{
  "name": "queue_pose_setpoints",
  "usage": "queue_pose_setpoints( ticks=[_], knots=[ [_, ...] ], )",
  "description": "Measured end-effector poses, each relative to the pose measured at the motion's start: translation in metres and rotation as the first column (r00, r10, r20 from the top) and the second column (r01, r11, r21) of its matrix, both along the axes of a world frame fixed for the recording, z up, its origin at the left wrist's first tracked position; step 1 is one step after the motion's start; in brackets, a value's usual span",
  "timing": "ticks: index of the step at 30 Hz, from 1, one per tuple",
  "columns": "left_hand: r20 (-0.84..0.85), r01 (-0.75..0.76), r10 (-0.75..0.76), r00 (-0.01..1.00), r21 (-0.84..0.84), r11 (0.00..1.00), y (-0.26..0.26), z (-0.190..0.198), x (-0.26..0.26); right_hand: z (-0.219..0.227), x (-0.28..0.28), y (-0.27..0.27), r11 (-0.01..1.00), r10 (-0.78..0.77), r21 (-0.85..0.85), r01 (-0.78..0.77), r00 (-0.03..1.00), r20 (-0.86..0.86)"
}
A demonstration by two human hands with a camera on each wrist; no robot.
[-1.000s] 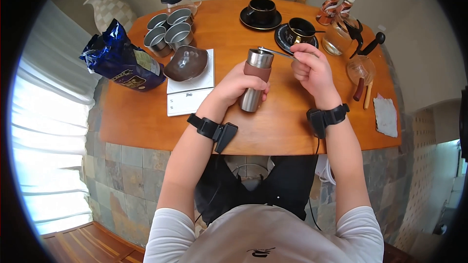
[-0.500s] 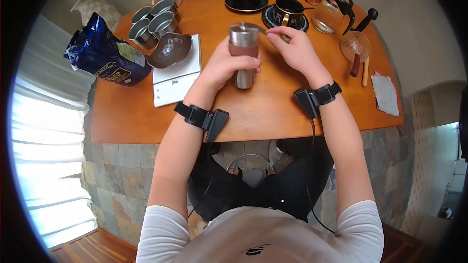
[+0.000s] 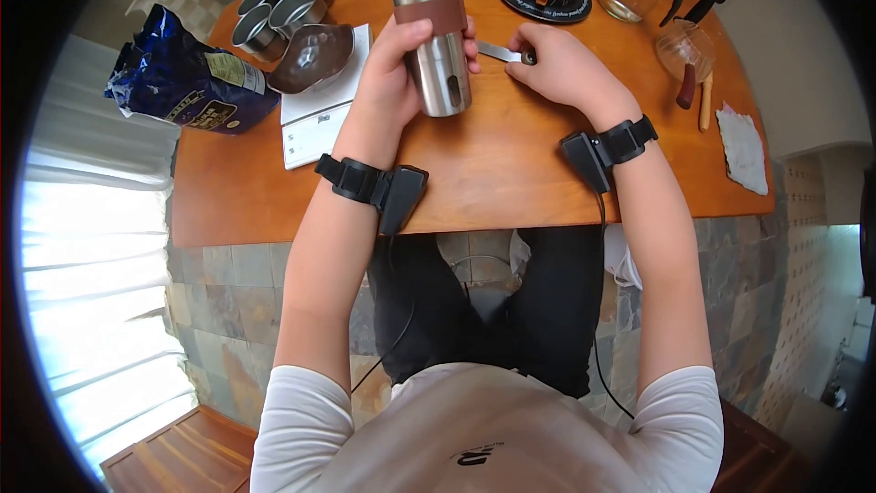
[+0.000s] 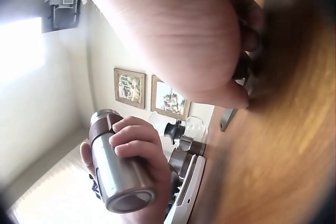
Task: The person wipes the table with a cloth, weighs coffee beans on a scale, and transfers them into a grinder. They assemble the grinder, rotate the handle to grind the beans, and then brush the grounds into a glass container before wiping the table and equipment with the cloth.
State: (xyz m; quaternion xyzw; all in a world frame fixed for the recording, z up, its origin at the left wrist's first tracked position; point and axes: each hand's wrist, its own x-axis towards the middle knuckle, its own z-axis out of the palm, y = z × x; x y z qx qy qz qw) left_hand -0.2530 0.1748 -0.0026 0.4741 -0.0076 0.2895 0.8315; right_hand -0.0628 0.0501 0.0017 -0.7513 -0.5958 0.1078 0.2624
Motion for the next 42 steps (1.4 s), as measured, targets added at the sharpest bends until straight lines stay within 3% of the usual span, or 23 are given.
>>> queue_pose_setpoints(
  ticks=[5, 8, 10, 11, 13, 15, 16, 17, 23, 25, 29, 31, 32, 34, 36, 39, 42],
  knots=[
    [-0.005, 0.006, -0.006, 1.0, 0.073, 0.997, 0.004, 0.002, -0.001, -0.007, 0.002, 0.002, 0.998, 0.026, 0.048, -0.028, 0.998, 0.051],
    [0.017, 0.03, -0.03, 0.999, 0.017, 0.999, 0.003, 0.0, 0.001, 0.002, -0.001, 0.003, 0.996, -0.058, 0.066, 0.054, 0.996, 0.07],
    [0.002, -0.001, 0.001, 1.0, 0.099, 0.995, -0.001, 0.0, 0.004, 0.007, 0.0, 0.006, 0.954, -0.094, 0.258, 0.153, 0.969, -0.227],
    [-0.01, -0.028, 0.03, 1.0, 0.179, 0.983, -0.003, 0.0, 0.006, 0.008, -0.003, 0.006, 0.954, -0.098, 0.258, 0.155, 0.97, -0.22],
    [-0.03, -0.034, 0.041, 0.999, 0.205, 0.978, -0.016, 0.005, 0.006, 0.009, -0.012, 0.004, 0.767, 0.278, 0.622, 0.157, 0.793, -0.543],
    [-0.122, -0.183, 0.251, 0.96, 0.403, 0.897, -0.03, 0.006, 0.009, 0.008, -0.015, 0.002, 0.682, 0.493, 0.731, 0.005, 0.736, -0.465],
    [-0.108, -0.252, 0.449, 0.887, 0.701, 0.667, -0.037, 0.005, 0.01, 0.01, -0.021, -0.001, 0.667, 0.549, 0.745, -0.032, 0.697, -0.461],
    [-0.011, -0.275, 0.478, 0.879, 0.806, 0.525, -0.038, 0.004, 0.011, 0.01, -0.032, -0.004, 0.652, 0.609, 0.755, -0.07, 0.641, -0.467],
    [-0.104, -0.159, 0.477, 0.873, 0.864, 0.478, -0.051, 0.013, 0.009, 0.02, -0.049, -0.013, 0.736, 0.516, 0.677, 0.007, 0.642, -0.567],
    [0.005, -0.22, 0.476, 0.88, 0.891, 0.397, -0.053, 0.011, 0.01, 0.02, -0.052, -0.013, 0.717, 0.52, 0.696, 0.049, 0.627, -0.58],
    [0.068, -0.338, 0.5, 0.864, 0.814, 0.473, -0.053, 0.0, 0.019, 0.014, -0.05, -0.009, 0.689, 0.482, 0.704, 0.172, 0.616, -0.623],
    [-0.173, -0.189, 0.636, 0.752, 0.868, 0.459, -0.055, 0.01, 0.016, 0.015, -0.048, -0.007, 0.674, 0.499, 0.692, 0.257, 0.532, -0.684],
    [-0.174, -0.189, 0.635, 0.752, 0.867, 0.461, -0.055, 0.01, 0.017, 0.015, -0.047, -0.009, 0.686, 0.494, 0.676, 0.27, 0.51, -0.704],
    [-0.297, -0.052, 0.651, 0.699, 0.886, 0.46, -0.054, 0.009, 0.019, 0.015, -0.048, -0.009, 0.685, 0.481, 0.687, 0.244, 0.556, -0.677],
    [-0.308, -0.057, 0.654, 0.691, 0.878, 0.475, -0.054, 0.008, 0.019, 0.014, -0.048, -0.006, 0.685, 0.469, 0.695, 0.217, 0.6, -0.649],
    [-0.319, -0.067, 0.667, 0.673, 0.873, 0.484, -0.055, 0.007, 0.019, 0.011, -0.049, -0.002, 0.641, 0.514, 0.714, 0.282, 0.534, -0.672],
    [-0.334, -0.072, 0.669, 0.664, 0.862, 0.503, -0.056, 0.008, 0.019, 0.006, -0.053, -0.001, 0.704, 0.48, 0.663, 0.255, 0.518, -0.709]
  ],
)
